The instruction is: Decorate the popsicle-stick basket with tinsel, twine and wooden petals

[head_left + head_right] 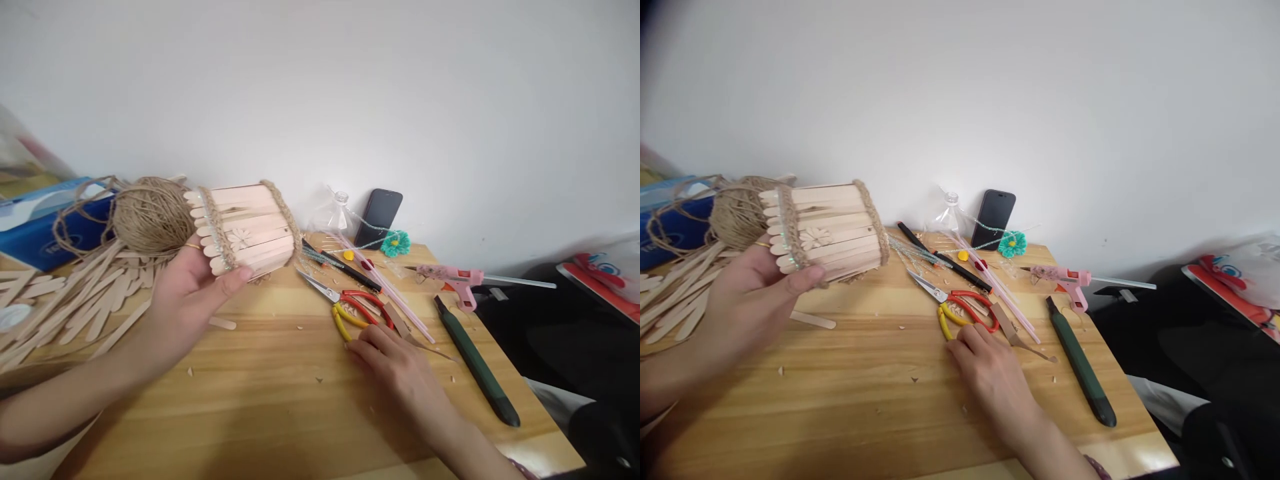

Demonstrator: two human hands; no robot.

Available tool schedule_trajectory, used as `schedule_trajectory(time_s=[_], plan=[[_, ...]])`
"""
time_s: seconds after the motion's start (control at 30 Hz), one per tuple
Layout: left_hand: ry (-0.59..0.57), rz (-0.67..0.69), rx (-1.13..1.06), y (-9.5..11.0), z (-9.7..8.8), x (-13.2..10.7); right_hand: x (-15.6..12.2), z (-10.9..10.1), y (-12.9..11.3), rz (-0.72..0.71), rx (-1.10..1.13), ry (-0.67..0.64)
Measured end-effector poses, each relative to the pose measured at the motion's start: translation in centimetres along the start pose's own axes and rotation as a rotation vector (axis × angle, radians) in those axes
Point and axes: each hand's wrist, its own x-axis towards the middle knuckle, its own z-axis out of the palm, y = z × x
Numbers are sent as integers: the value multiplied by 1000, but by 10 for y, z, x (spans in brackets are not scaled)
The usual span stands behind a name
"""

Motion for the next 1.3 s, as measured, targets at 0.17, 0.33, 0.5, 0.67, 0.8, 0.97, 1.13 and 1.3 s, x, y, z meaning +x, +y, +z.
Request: schedule_trajectory(time_s=[0.17, 0.33, 0.5, 0.67, 0.8, 0.97, 1.13, 1.3], plan=[[-25, -5, 18, -3, -4, 2, 4, 0, 2, -104, -83, -17], [-74, 21, -26, -5, -5, 3, 9, 6, 7, -197, -150, 19], [-114, 4, -53, -4, -5, 5, 12, 13, 11, -221, -140, 78], [-110, -26, -70, -2, -4, 6, 14, 11, 8, -180, 23, 174], [-141, -82, -115, 1, -1, 4, 24, -1, -5, -112, 248, 264], [-199, -156, -68, -2, 6, -5, 48, -25, -30, -79, 418, 475], [-255, -260, -170, -10, 14, -22, 68, -31, -47, -178, 352, 567], [-288, -382, -247, -2, 19, -31, 77, -20, -50, -281, 216, 709]])
